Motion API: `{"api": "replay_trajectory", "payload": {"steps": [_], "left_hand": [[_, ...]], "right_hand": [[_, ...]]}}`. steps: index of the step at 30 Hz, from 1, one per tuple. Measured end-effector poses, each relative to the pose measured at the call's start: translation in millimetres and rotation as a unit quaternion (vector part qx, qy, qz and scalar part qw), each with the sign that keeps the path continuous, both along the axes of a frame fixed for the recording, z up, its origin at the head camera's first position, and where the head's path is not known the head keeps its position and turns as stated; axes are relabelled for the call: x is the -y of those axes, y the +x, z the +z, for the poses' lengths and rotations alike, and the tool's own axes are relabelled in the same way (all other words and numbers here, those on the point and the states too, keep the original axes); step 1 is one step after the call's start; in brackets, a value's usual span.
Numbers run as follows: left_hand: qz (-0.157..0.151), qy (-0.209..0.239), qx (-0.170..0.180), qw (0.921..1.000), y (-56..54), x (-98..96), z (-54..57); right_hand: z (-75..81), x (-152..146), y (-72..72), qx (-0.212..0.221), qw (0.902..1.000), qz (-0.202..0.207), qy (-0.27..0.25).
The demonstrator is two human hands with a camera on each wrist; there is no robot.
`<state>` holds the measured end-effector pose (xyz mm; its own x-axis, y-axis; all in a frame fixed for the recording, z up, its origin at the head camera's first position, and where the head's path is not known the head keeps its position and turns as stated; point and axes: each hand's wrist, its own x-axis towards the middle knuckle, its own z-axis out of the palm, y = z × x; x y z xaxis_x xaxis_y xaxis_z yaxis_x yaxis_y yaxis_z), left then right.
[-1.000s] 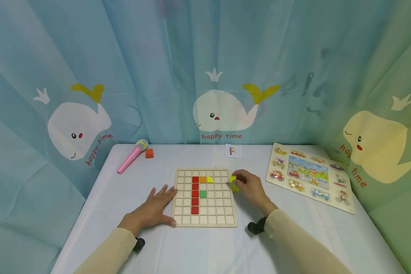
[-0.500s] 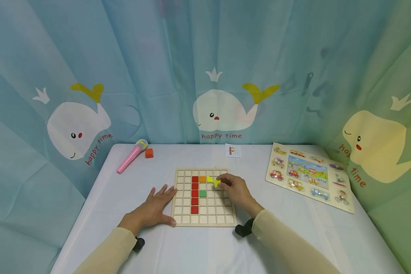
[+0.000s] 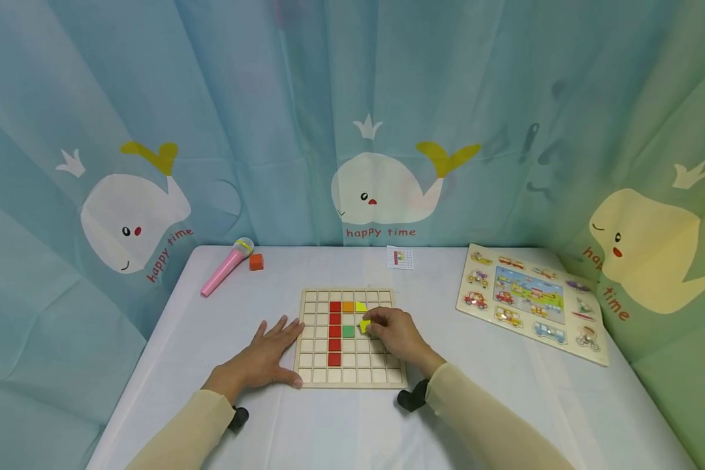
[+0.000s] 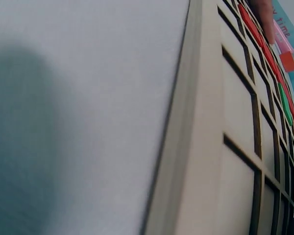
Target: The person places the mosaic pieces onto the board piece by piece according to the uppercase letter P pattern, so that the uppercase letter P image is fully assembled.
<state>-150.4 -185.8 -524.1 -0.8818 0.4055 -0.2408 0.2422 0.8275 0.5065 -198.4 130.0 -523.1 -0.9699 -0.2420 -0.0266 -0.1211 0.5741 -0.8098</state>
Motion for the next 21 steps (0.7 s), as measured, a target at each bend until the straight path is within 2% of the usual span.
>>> {"api": "replay_trajectory", "payload": {"steps": [13, 21], "left_hand": [[-0.003, 0.002, -0.002, 1.0000, 0.0, 0.6, 0.3], [-0.005, -0.001, -0.003, 1.0000, -0.2, 0.5, 0.1]], "right_hand": [[0.4, 4.1, 1.1, -0.008, 0.9987, 0.019, 0.046], [1.0, 5.9, 4.3, -0.016, 0.9987, 0.021, 0.044]]}}
